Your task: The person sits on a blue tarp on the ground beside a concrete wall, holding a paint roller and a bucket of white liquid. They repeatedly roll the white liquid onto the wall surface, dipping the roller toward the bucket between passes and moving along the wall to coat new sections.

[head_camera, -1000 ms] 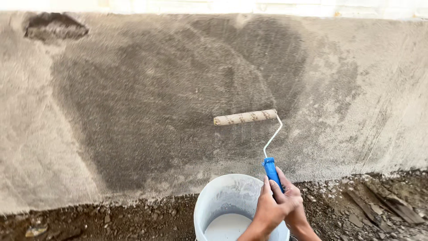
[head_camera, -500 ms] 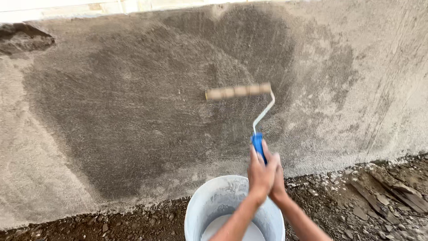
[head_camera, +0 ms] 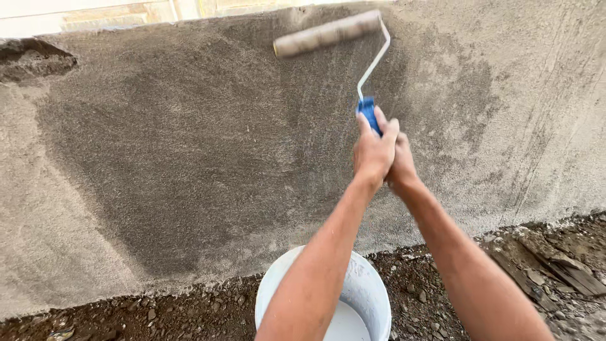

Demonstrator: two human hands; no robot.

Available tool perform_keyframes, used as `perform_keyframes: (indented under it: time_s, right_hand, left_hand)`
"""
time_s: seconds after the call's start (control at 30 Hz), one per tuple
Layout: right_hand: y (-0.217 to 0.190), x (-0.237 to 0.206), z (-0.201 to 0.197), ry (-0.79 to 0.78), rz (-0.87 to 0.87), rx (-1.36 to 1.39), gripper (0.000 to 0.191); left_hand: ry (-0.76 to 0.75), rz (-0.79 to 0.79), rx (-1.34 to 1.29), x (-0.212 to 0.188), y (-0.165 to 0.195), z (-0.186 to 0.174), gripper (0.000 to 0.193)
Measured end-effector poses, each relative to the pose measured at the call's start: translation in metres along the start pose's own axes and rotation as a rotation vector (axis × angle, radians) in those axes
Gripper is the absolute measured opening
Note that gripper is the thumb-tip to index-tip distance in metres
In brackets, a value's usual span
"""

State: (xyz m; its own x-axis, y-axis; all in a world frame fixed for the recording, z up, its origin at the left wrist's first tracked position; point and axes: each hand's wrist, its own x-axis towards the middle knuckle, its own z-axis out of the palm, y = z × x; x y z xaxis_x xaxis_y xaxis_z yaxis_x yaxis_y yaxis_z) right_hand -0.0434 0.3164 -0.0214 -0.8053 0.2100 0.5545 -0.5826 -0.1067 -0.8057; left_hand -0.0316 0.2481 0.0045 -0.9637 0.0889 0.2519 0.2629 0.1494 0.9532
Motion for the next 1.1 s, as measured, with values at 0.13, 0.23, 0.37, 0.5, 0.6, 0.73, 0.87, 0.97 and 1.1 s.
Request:
perform_keyframes:
  time_s: [0.13,0.23,0.37,0.5,0.6,0.73,0.87,0.97,1.1]
  right_hand:
    - [0.044,-0.071,-0.025,0.051,0.094,0.016,0.038]
    - [0.081,-0.139,-0.050,0.099,0.172,0.012,0.047]
    - [0.110,-0.199,-0.074,0.214,0.474,-0.040,0.047]
    - [0.114,-0.209,-0.084,0.175,0.223,-0.217,0.048]
    - [0.108,-0.188,-0.082,0.203,0.240,-0.214,0.039]
    - [0.081,-0.127,-0.064,0.181,0.116,-0.009,0.034]
    - [0.041,-0.053,-0.053,0.090,-0.050,0.135,0.026]
    - [0.023,-0.018,-0.054,0.030,-0.050,0.330,0.026]
    - [0.039,-0.038,-0.067,0.042,0.012,0.232,0.023]
  left_hand:
    - [-0.005,-0.059,0.093,-0.040,-0.075,0.031,0.093]
    - [-0.027,-0.159,0.123,-0.080,-0.140,0.056,0.091]
    - [-0.098,-0.297,0.274,-0.120,-0.192,0.082,0.090]
    - [-0.156,-0.414,0.292,-0.124,-0.194,0.095,0.085]
    - [-0.131,-0.358,0.327,-0.111,-0.170,0.090,0.083]
    - [-0.046,-0.099,0.306,-0.071,-0.112,0.072,0.079]
    - [-0.049,-0.013,0.352,-0.016,-0.042,0.058,0.086]
    - [0.029,0.092,0.400,0.009,-0.014,0.059,0.088]
    - [-0.004,0.006,0.365,-0.003,-0.038,0.075,0.084]
